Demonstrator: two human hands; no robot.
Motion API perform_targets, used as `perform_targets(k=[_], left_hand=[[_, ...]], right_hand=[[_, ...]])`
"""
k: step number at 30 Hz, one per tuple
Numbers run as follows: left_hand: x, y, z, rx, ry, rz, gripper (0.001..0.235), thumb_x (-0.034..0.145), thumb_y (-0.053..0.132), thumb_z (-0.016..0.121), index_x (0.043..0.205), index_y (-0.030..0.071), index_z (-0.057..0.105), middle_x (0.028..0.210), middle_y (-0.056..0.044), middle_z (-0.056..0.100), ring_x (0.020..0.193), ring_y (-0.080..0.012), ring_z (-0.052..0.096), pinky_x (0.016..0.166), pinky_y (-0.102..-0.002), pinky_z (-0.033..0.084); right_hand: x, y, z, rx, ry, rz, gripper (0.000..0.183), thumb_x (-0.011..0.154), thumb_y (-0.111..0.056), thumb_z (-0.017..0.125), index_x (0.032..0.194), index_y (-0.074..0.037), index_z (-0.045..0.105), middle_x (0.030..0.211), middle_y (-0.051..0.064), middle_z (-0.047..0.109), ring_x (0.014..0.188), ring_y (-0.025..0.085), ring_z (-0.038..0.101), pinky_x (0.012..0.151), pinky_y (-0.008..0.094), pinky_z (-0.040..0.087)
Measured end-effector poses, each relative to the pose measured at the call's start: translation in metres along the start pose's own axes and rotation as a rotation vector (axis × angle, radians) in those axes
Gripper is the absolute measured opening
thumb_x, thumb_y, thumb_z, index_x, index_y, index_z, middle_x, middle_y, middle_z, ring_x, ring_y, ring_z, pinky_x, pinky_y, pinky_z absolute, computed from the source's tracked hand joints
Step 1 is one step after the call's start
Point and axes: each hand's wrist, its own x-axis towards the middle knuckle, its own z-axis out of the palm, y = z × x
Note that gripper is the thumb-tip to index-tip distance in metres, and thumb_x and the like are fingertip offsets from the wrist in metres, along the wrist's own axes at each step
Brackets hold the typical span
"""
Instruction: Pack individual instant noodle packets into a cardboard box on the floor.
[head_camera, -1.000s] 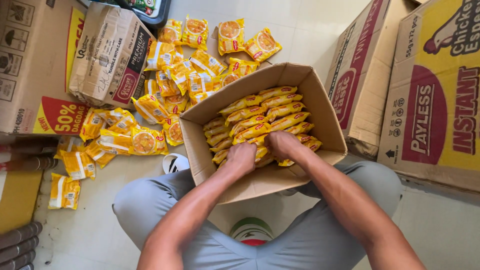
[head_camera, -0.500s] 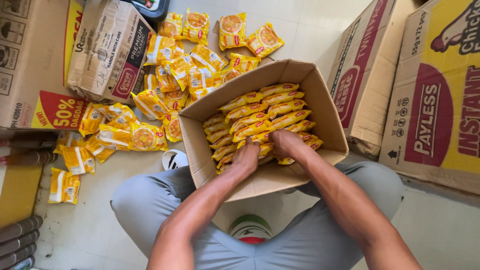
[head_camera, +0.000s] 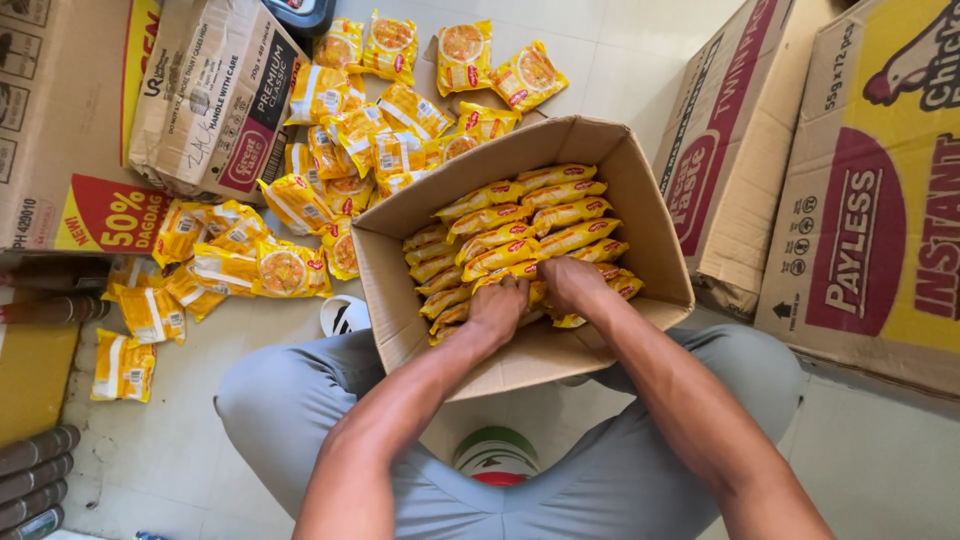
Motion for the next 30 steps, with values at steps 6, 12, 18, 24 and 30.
perform_targets(k=[6,12,18,24,30], left_hand=[[-0.002,0.005,-0.004,-0.001,0.026,0.004,0.035,0.088,0.006,0.061,0.122,0.002,0.057,0.114,-0.021,0.066,0.096,-0.0388,0.071,0.078,-0.049,0.06],[-0.003,0.002,0.004,0.001,0.049,0.007,0.032,0.091,0.007,0.059,0.122,0.001,0.058,0.114,-0.022,0.065,0.096,-0.0402,0.071,0.076,-0.048,0.061],[0.0,0.0,0.024,-0.011,0.136,0.032,0.03,0.092,0.006,0.055,0.12,-0.004,0.059,0.117,-0.022,0.061,0.093,-0.0406,0.07,0.071,-0.046,0.062],[0.0,-0.001,0.028,0.007,0.138,0.034,0.027,0.092,0.006,0.055,0.117,-0.004,0.061,0.115,-0.021,0.059,0.092,-0.0399,0.07,0.072,-0.047,0.062],[-0.003,0.001,0.019,0.033,0.133,0.028,0.027,0.093,0.008,0.058,0.117,-0.001,0.063,0.115,-0.018,0.06,0.094,-0.0368,0.07,0.073,-0.046,0.061]], right_hand=[[-0.006,-0.009,-0.014,0.024,-0.065,0.031,0.025,0.078,-0.012,0.075,0.103,-0.007,0.075,0.101,0.021,0.074,0.097,0.038,0.072,0.081,0.049,0.058],[0.002,0.002,0.005,0.043,-0.013,-0.019,0.024,0.08,-0.011,0.071,0.103,-0.008,0.075,0.1,0.021,0.074,0.096,0.039,0.072,0.081,0.05,0.057],[0.001,0.0,0.002,0.034,-0.031,-0.014,0.021,0.079,-0.01,0.071,0.099,-0.006,0.075,0.101,0.021,0.074,0.097,0.04,0.071,0.082,0.05,0.057],[0.0,0.002,0.004,0.019,-0.006,-0.046,0.021,0.078,-0.009,0.072,0.098,-0.005,0.074,0.102,0.021,0.073,0.098,0.04,0.071,0.081,0.05,0.057],[-0.001,0.002,0.007,0.01,0.002,-0.07,0.021,0.077,-0.009,0.073,0.097,-0.004,0.073,0.101,0.021,0.073,0.097,0.04,0.071,0.08,0.05,0.057]])
